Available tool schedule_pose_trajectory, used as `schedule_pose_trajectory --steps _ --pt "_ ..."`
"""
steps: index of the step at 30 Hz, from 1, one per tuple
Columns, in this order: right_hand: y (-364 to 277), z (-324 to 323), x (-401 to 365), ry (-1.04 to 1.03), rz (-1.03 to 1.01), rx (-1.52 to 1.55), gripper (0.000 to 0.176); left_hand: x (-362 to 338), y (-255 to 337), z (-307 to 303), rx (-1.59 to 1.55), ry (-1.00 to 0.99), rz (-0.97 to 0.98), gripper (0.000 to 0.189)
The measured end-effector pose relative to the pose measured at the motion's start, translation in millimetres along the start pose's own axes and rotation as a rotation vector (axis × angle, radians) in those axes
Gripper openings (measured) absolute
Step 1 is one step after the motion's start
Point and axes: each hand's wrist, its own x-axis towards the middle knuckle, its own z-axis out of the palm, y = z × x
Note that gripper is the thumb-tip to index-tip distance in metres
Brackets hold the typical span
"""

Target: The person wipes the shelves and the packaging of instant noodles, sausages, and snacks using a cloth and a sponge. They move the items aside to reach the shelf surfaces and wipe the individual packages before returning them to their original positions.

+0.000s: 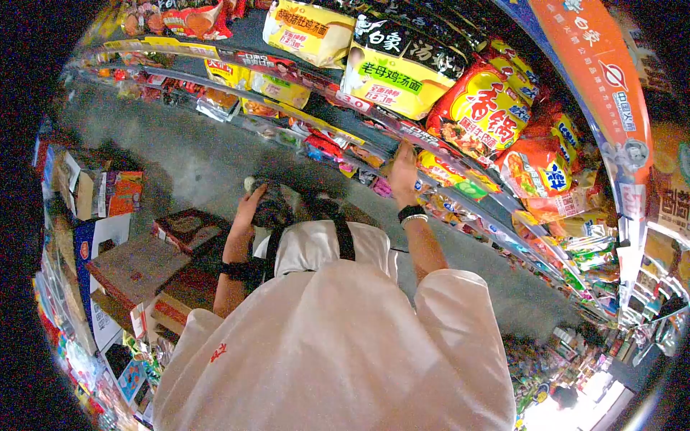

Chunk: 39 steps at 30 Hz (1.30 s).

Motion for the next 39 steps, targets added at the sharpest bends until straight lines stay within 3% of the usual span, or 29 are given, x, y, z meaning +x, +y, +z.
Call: schedule_pose_trajectory --steps 4,7,10,15,20,22,23,25,29,36,39 --pt "-9 14 6 -0.014 0.047 -0.099 0.057 5 -5 -5 -0.049 -0.028 -0.003 0.037" --pt "-27 25 7 0.020 -0.089 -0.056 0.047 5 -8 -5 -0.054 -0.041 0.011 0.036" --pt "-47 33 20 -0.113 -0.102 -0.009 0.045 -3 -2 -2 0.016 -0.042 0.021 0.035" --pt "-90 42 43 -0.013 -0.358 0.058 0.050 -14 5 5 0.206 -0.006 0.047 0.035" --pt "-91 48 45 -0.057 -0.278 0.084 0.055 7 -21 -3 0.172 0.008 -0.031 0.049" --pt "-86 47 39 0.054 -0.283 0.085 0.039 0 -16 2 0.171 0.017 -0.055 0.053" --pt "-82 46 35 0.052 -0.273 0.085 0.039 -2 -15 3 0.159 0.033 -0.076 0.057" --pt "-69 43 29 0.049 -0.241 0.033 0.055 4 -19 1 0.172 0.027 -0.083 0.060" --pt "-44 26 13 0.058 -0.139 0.004 0.053 17 -24 2 0.246 0.008 -0.087 0.065" --pt "-2 2 -9 0.002 -0.037 -0.112 0.046 10 -14 14 0.194 -0.075 -0.021 0.049" --pt "-1 -2 -11 0.026 -0.067 0.016 0.051 -1 0 17 0.419 -0.007 0.080 0.040"
